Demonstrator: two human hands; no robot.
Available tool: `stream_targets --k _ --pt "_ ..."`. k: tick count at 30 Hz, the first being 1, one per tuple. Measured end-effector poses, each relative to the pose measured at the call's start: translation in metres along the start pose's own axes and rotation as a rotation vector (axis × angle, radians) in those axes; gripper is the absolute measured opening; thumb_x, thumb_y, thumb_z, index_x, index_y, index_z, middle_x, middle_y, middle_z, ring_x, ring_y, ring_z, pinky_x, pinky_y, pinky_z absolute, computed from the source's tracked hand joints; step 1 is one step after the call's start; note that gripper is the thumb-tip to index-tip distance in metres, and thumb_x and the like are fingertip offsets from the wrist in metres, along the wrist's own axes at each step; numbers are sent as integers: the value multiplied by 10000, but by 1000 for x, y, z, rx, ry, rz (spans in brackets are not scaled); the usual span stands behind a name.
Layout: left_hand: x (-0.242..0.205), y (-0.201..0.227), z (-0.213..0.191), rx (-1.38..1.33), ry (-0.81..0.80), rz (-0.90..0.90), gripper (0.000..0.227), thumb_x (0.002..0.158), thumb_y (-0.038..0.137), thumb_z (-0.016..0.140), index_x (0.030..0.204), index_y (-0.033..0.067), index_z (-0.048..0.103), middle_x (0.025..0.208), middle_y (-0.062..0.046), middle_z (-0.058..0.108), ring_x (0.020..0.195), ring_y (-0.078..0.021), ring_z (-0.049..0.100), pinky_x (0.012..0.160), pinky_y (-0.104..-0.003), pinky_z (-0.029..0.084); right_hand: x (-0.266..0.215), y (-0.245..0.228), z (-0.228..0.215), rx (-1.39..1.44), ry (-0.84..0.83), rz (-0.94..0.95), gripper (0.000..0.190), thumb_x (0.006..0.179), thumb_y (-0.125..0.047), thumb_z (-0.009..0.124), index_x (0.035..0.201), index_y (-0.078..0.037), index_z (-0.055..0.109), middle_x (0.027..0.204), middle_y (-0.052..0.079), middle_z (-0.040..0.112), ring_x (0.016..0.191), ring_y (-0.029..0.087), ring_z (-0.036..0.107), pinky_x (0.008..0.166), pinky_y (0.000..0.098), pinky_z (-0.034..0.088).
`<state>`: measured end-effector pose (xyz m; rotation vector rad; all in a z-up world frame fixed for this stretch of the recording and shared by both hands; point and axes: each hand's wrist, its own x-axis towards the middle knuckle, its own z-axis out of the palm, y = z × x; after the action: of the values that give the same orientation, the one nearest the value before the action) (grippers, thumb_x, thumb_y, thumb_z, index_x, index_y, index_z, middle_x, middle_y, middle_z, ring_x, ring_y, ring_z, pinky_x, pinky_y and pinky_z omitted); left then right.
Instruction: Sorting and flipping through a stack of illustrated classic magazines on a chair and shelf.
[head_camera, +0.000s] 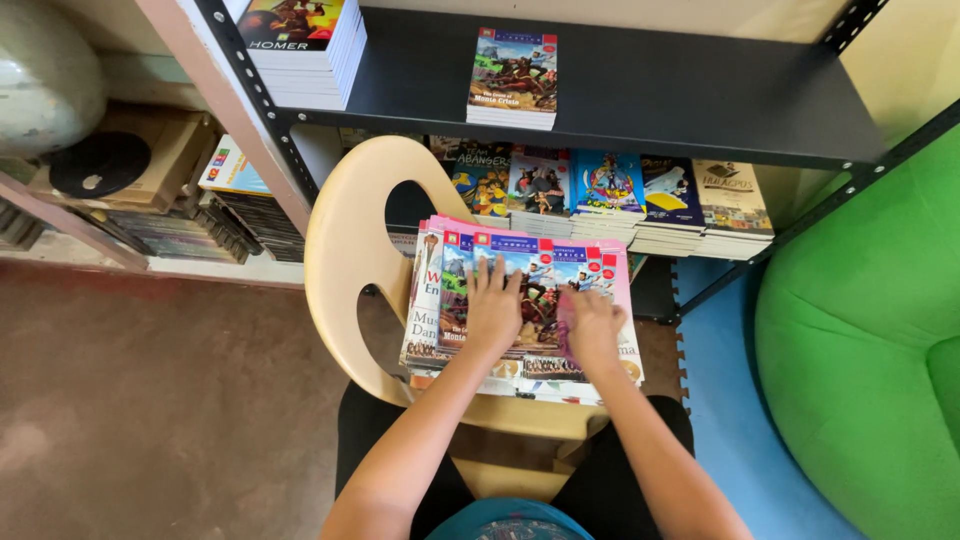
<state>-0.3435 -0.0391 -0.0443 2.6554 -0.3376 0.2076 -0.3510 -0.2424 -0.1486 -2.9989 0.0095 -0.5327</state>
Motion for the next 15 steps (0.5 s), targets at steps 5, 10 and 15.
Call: stream_targets --k 5,10,15 --pt "-2 3 15 21 53 88 431 958 104 548 1383 74 618 1518 -266 468 1462 -491 320 1177 -625 202 25 13 -56 27 66 -56 522 864 -205 660 1357 -372 617 1135 -101 575 1053 150 551 1000 442 375" --pt "4 -7 35 68 6 122 490 960 63 491 1444 110 557 1569 -226 419 1485 -440 307 1182 -570 227 33 1 -53 545 -39 -256 385 911 -164 648 1282 -249 700 1045 55 705 1028 337 665 927 483 498" --pt "4 -16 37 60 43 179 496 990 58 418 1477 -16 479 1587 -222 402 1497 -396 303 1230 -498 194 8 -48 -63 251 -98 -343 569 953 -249 611 1506 -165 510 1436 72 566 1347 262 493 1192 592 180"
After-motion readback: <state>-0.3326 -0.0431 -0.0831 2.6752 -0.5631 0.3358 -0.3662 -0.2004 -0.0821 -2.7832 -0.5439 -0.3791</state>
